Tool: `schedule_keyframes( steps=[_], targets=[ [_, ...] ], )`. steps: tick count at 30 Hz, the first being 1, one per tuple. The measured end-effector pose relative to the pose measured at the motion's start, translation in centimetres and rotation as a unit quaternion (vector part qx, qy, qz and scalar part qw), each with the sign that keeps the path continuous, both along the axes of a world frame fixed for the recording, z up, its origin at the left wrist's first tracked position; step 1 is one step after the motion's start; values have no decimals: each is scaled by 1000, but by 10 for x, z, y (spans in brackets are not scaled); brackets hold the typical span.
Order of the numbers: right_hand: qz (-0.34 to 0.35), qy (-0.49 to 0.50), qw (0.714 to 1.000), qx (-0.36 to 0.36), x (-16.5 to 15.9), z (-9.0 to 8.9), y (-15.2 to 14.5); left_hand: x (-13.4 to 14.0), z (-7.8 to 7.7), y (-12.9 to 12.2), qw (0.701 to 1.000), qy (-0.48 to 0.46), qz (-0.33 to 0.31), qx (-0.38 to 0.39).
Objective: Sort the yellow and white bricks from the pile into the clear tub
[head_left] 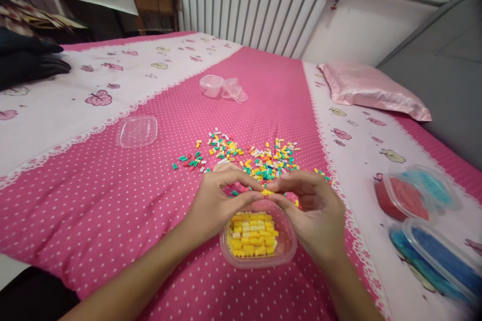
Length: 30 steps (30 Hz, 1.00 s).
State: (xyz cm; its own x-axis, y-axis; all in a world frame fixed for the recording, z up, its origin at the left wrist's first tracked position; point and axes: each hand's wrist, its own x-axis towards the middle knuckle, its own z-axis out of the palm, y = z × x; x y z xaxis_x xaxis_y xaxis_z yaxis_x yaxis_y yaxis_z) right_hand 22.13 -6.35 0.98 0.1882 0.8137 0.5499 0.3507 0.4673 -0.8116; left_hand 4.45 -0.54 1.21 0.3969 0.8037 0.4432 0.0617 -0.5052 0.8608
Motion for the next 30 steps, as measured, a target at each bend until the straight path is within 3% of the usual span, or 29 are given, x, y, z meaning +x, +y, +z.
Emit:
schedule_keyframes(
  steps=[4, 11, 21, 30],
  targets=[
    [10, 2, 1000, 3, 0, 0, -1, -1, 0, 0, 1000, 2, 0, 15],
    [22, 3, 1000, 3, 0, 1, -1, -5, 2, -1, 993, 33, 16, 109],
    [-8, -83, 996, 16, 1, 2, -8, -8, 5, 2, 968, 58, 4, 246],
    [-24, -120, 992, -2, 1, 4, -12, -9, 2, -1, 961, 69, -6, 266]
  ],
)
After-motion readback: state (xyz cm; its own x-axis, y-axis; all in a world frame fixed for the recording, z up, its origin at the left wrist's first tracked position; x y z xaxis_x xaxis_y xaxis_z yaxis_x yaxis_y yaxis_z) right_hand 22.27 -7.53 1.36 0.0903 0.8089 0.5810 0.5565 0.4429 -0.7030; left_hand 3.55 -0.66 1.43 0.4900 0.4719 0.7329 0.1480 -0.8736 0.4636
